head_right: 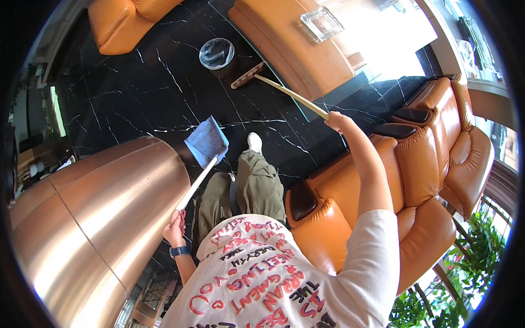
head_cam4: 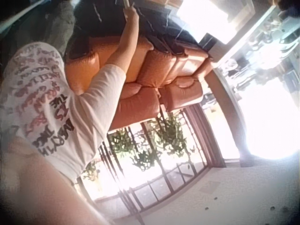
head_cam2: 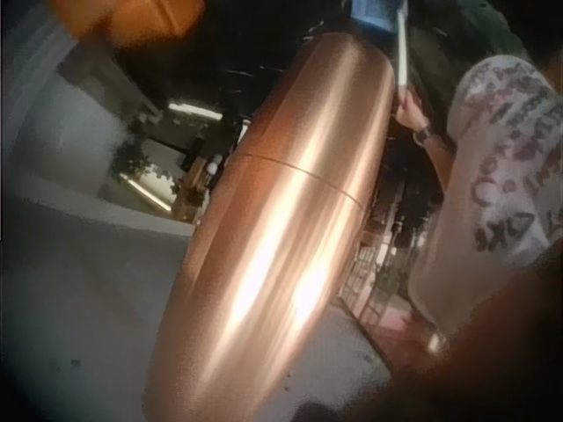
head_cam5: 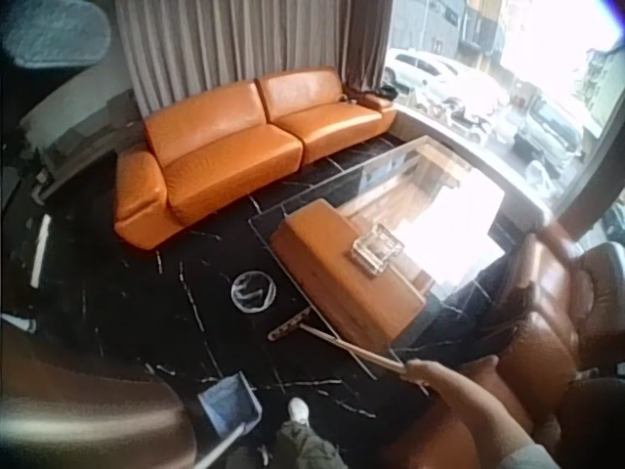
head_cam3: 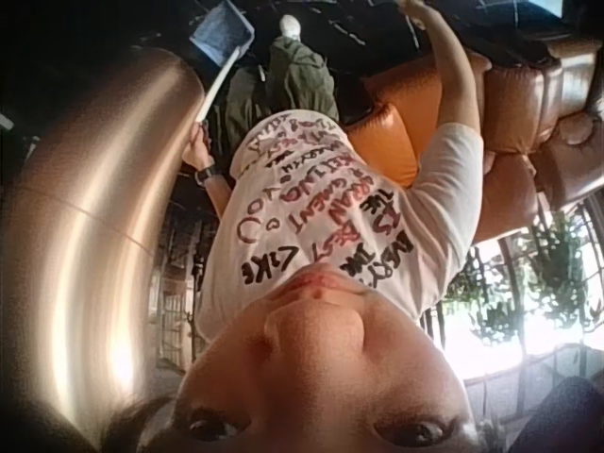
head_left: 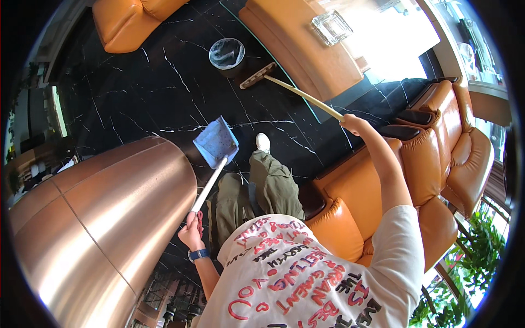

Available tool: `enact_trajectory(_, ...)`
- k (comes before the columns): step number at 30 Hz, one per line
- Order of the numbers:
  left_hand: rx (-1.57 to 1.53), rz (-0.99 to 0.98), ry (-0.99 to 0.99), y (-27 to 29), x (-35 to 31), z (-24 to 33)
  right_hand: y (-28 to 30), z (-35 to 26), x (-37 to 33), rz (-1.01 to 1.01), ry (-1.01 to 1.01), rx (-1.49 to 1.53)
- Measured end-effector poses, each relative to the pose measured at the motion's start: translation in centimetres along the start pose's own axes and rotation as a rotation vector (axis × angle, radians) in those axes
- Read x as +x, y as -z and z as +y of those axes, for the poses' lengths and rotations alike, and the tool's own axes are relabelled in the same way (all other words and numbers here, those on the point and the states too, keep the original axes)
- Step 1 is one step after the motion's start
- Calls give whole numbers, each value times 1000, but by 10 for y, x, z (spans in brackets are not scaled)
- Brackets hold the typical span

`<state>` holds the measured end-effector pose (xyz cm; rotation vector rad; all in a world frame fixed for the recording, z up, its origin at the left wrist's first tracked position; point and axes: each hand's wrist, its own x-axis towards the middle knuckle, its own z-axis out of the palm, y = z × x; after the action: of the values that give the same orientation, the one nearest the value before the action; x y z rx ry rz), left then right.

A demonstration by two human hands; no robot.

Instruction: The person sweeps the floor around the furniture using a broom, collecting dirt into a dustpan, and removes debris from the broom bristles by hand.

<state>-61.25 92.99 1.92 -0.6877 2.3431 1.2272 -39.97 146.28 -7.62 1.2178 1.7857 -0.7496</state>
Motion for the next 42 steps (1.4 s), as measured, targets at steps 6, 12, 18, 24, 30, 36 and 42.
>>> enact_trajectory(6, -79, -56, -68, 14, 5, 1, -70, 18, -26, -196, -98, 297)
enact_trajectory(12, -90, -64, -84, 28, 25, -10, -176, 24, -93, -185, -128, 372)
enact_trajectory(18, 107, -47, -129, 42, 33, -11, -260, 43, -176, -201, -102, 361)
enact_trajectory(24, 18, -6, -172, 62, 35, -15, -273, 21, -214, -90, -169, 805)
enact_trajectory(30, 79, -47, -164, 78, 47, -42, -269, -19, -199, 46, 20, 1051)
enact_trajectory(36, 146, -74, -240, 99, 57, -80, -248, -56, -85, 125, -129, 869)
enact_trajectory(42, 160, -71, -274, 136, 65, -121, -299, -111, -87, 34, -261, 853)
